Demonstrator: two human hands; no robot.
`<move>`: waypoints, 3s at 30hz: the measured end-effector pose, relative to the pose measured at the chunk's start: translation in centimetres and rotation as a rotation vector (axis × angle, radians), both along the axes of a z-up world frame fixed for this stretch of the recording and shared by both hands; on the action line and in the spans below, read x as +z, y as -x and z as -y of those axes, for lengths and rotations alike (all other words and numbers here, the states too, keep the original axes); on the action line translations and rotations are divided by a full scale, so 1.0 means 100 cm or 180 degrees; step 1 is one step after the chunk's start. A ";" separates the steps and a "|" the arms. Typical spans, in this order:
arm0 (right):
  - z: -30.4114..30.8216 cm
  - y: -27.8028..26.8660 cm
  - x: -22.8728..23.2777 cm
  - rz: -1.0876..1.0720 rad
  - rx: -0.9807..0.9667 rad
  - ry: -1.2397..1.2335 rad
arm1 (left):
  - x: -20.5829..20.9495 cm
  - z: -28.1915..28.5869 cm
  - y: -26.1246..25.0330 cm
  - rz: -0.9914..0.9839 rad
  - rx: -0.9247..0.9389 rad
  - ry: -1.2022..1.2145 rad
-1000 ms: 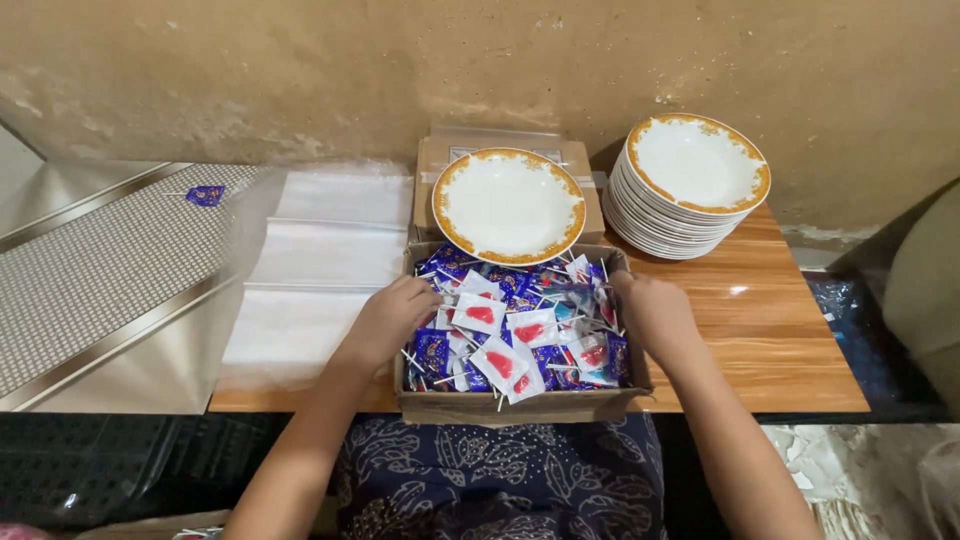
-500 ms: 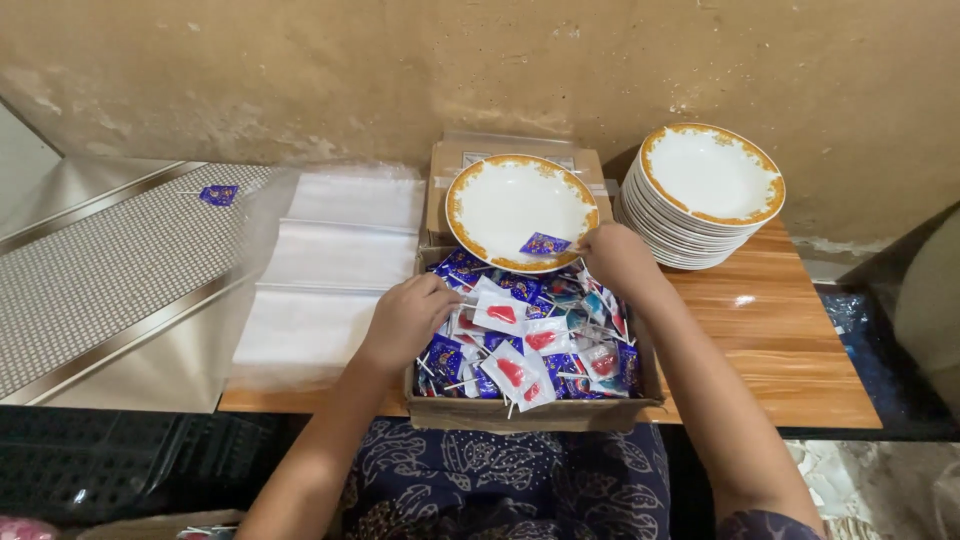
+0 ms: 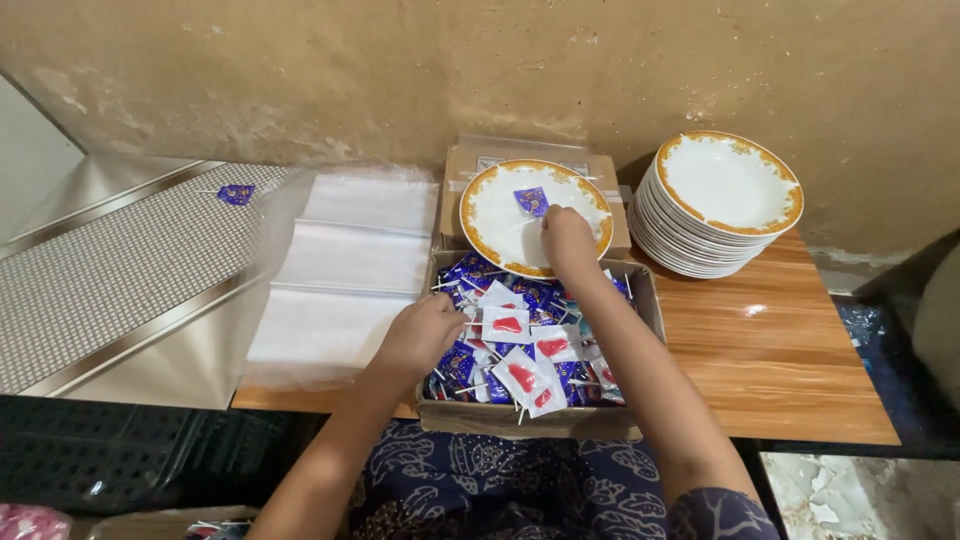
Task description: Arranging small food packets and a ceramic plate inside a cardboard box for packaging.
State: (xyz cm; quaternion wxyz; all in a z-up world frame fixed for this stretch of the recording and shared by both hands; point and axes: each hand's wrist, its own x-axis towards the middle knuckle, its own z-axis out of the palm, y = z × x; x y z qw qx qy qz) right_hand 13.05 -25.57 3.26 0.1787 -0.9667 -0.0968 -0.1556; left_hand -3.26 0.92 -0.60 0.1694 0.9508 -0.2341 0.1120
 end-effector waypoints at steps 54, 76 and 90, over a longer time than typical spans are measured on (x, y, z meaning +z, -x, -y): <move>0.121 0.182 0.000 0.0089 0.1016 -0.0051 | 0.068 0.072 -0.062 0.0643 0.0305 -0.0088; 0.125 0.188 -0.013 -0.0090 0.0718 -0.0337 | 0.068 0.115 -0.115 0.1418 0.0425 0.0133; 0.124 0.190 -0.002 0.0004 0.0716 -0.0761 | 0.033 0.042 -0.033 0.0414 -0.0118 0.0081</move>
